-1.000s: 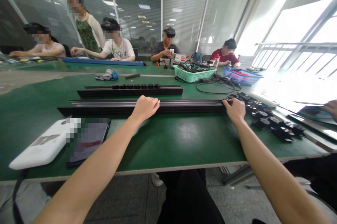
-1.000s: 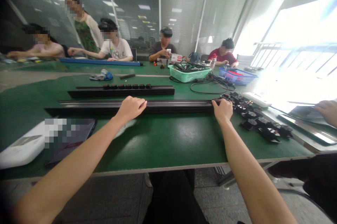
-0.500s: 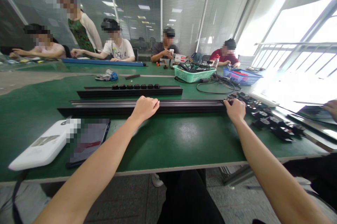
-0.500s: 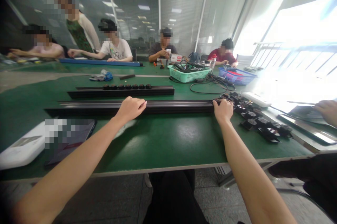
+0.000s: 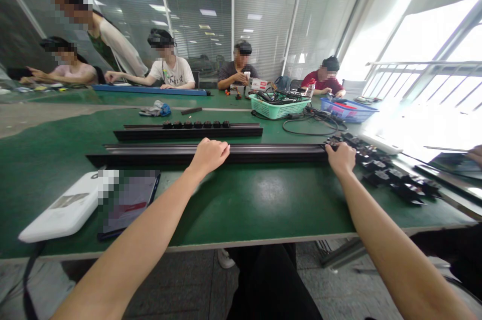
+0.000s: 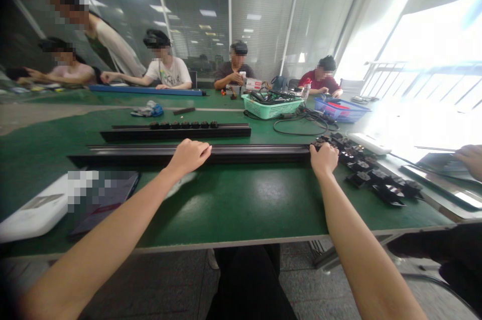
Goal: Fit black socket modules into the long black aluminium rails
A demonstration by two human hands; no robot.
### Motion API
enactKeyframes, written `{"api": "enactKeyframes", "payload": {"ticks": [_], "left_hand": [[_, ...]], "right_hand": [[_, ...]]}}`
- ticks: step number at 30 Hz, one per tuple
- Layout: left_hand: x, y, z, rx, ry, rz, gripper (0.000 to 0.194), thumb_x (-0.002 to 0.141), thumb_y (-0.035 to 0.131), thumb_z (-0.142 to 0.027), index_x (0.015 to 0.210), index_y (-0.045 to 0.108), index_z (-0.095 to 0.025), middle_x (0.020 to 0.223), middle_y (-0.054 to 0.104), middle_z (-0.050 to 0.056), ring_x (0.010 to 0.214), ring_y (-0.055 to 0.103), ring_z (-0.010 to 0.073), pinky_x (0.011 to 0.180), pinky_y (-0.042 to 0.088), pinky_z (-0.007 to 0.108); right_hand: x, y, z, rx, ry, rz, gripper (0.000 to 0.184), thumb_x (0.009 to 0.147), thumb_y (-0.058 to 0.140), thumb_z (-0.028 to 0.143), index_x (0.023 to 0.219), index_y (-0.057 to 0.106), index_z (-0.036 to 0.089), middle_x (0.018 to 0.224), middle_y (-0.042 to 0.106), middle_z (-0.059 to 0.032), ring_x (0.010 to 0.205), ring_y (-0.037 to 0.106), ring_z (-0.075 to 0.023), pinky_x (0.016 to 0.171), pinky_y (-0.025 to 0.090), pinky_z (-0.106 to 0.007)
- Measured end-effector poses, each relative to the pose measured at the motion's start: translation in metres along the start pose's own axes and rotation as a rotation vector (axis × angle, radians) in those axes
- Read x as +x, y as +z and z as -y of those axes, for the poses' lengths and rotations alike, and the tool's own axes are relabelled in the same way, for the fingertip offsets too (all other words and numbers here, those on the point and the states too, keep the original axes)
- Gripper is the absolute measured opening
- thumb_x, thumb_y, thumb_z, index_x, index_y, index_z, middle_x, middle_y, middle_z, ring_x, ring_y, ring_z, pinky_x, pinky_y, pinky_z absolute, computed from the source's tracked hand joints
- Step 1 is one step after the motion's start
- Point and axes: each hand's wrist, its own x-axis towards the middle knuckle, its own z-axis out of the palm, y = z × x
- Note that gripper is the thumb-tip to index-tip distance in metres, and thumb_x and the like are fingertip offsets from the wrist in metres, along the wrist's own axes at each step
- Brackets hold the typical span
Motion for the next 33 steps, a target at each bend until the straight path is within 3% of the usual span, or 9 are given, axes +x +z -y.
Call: {"api": "enactKeyframes", "payload": {"ticks": [6, 12, 19, 27, 33], "left_hand": [[0.000, -0.003, -0.001, -0.009, -0.009, 0.011, 0.045, 0.103, 0.035, -0.031, 0.076, 0.069, -0.018, 0.077, 0.074, 0.010, 0.072, 0.067, 0.0236, 0.074, 0.039, 0.037], [0.000, -0.004, -0.002, -0.015, -0.017, 0.016, 0.045, 0.103, 0.035, -0.030, 0.076, 0.069, -0.018, 0.078, 0.074, 0.010, 0.073, 0.068, 0.0237, 0.074, 0.038, 0.037], [-0.001, -0.005, -0.003, 0.018, 0.004, 0.052, 0.044, 0.104, 0.034, -0.031, 0.080, 0.069, -0.018, 0.081, 0.075, 0.009, 0.074, 0.068, 0.0233, 0.072, 0.037, 0.037], [-0.001, -0.002, -0.011, 0.002, 0.042, 0.032, 0.043, 0.103, 0.035, -0.030, 0.081, 0.069, -0.018, 0.081, 0.074, 0.010, 0.076, 0.068, 0.0231, 0.072, 0.037, 0.037], [-0.001, 0.002, -0.019, -0.006, 0.074, 0.035, 0.040, 0.103, 0.036, -0.029, 0.084, 0.070, -0.017, 0.085, 0.075, 0.011, 0.081, 0.068, 0.0230, 0.074, 0.037, 0.037]], "right_hand": [[0.002, -0.002, 0.000, -0.056, -0.003, 0.015, 0.046, 0.090, 0.055, 0.046, 0.115, 0.066, 0.009, 0.113, 0.066, -0.0257, 0.114, 0.055, -0.0376, 0.093, 0.046, -0.049], [0.012, -0.010, -0.001, -0.158, 0.004, 0.111, 0.052, 0.088, 0.060, 0.052, 0.116, 0.069, 0.009, 0.111, 0.069, -0.0253, 0.113, 0.060, -0.0394, 0.089, 0.049, -0.048], [0.033, -0.016, -0.010, -0.150, -0.019, 0.222, 0.043, 0.081, 0.069, 0.055, 0.102, 0.071, 0.017, 0.104, 0.071, -0.0193, 0.103, 0.064, -0.0370, 0.089, 0.045, -0.050], [0.023, -0.005, -0.029, 0.022, -0.129, 0.070, 0.040, 0.082, 0.061, 0.060, 0.088, 0.060, 0.020, 0.095, 0.068, -0.0097, 0.100, 0.056, -0.0302, 0.099, 0.031, -0.053], [0.007, 0.002, -0.031, 0.062, -0.204, -0.001, 0.042, 0.090, 0.048, 0.058, 0.097, 0.060, 0.019, 0.102, 0.068, -0.0141, 0.103, 0.052, -0.0311, 0.101, 0.030, -0.051]]}}
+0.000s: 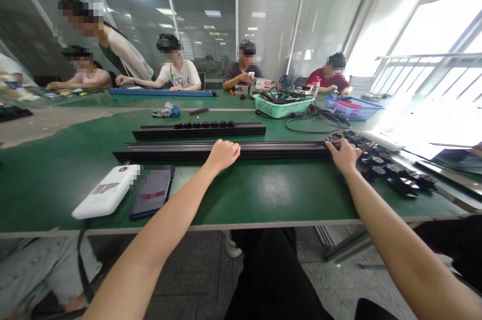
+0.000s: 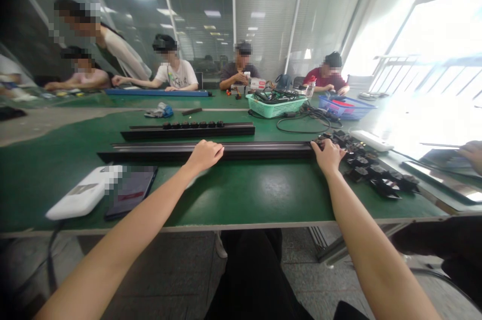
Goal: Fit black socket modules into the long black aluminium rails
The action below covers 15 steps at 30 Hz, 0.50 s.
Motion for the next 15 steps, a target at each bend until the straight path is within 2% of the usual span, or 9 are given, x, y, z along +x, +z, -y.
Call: {"api": "enactKeyframes", "payload": {"ticks": [5, 15], "left_hand": [[0.000, -0.002, -0.003, -0.013, 0.017, 0.050, 0.041, 0.103, 0.036, -0.028, 0.087, 0.072, -0.016, 0.088, 0.076, 0.013, 0.084, 0.068, 0.0249, 0.076, 0.037, 0.038], [0.000, -0.002, -0.003, 0.009, 0.020, 0.036, 0.041, 0.103, 0.036, -0.028, 0.086, 0.071, -0.017, 0.088, 0.076, 0.011, 0.082, 0.069, 0.0230, 0.075, 0.037, 0.036]], "right_hand": [[-0.001, 0.005, -0.001, 0.029, 0.022, -0.034, 0.042, 0.090, 0.050, 0.054, 0.104, 0.062, 0.017, 0.103, 0.067, -0.0147, 0.104, 0.051, -0.0306, 0.103, 0.030, -0.049], [0.009, 0.008, -0.013, 0.167, 0.067, -0.060, 0.037, 0.082, 0.061, 0.049, 0.101, 0.061, 0.017, 0.098, 0.067, -0.0127, 0.106, 0.050, -0.0303, 0.100, 0.036, -0.045]]}}
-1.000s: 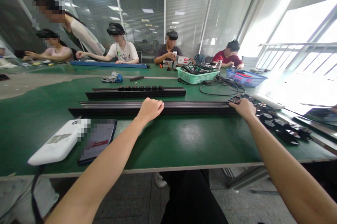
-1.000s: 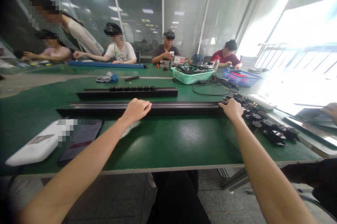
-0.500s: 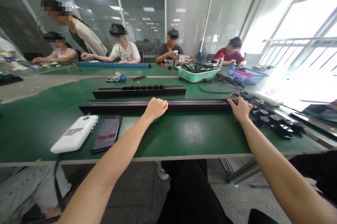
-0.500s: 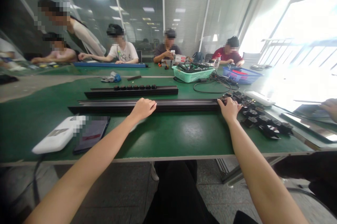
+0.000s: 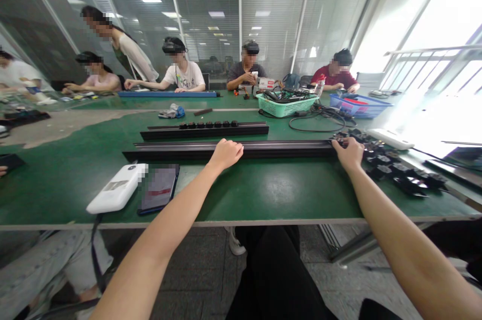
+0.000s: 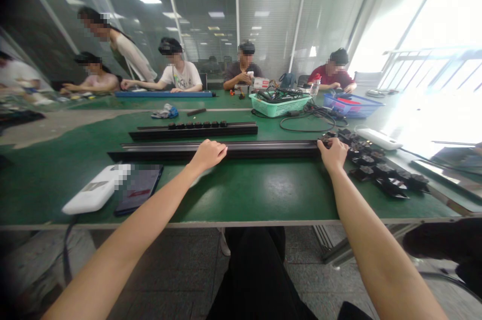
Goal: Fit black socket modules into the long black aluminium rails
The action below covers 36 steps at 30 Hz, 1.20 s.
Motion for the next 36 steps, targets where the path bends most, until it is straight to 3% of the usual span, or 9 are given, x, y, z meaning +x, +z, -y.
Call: {"api": "enactKeyframes", "payload": {"ticks": [10, 19, 36], "left_hand": [[0.000, 0.003, -0.001, -0.010, -0.019, -0.025, 0.040, 0.103, 0.036, -0.028, 0.081, 0.069, -0.017, 0.085, 0.076, 0.012, 0.080, 0.069, 0.0221, 0.075, 0.038, 0.037], [-0.001, 0.003, -0.001, -0.008, -0.022, -0.024, 0.039, 0.103, 0.038, -0.028, 0.082, 0.069, -0.017, 0.087, 0.076, 0.012, 0.081, 0.069, 0.0232, 0.077, 0.038, 0.038], [-0.001, 0.008, 0.000, -0.006, -0.018, -0.033, 0.040, 0.104, 0.037, -0.027, 0.083, 0.069, -0.017, 0.087, 0.076, 0.012, 0.080, 0.068, 0.0231, 0.078, 0.038, 0.039]], "right_hand": [[0.005, -0.001, -0.003, 0.004, 0.016, 0.001, 0.037, 0.080, 0.065, 0.051, 0.096, 0.063, 0.018, 0.095, 0.070, -0.0101, 0.100, 0.059, -0.0286, 0.104, 0.034, -0.048], [0.012, -0.001, -0.012, 0.059, 0.132, -0.004, 0.040, 0.078, 0.071, 0.045, 0.103, 0.070, 0.014, 0.098, 0.073, -0.0124, 0.096, 0.064, -0.0289, 0.096, 0.043, -0.043], [0.014, -0.023, -0.003, 0.006, 0.234, 0.045, 0.038, 0.086, 0.065, 0.036, 0.113, 0.069, 0.010, 0.114, 0.069, -0.0224, 0.097, 0.058, -0.0291, 0.091, 0.037, -0.039]]}}
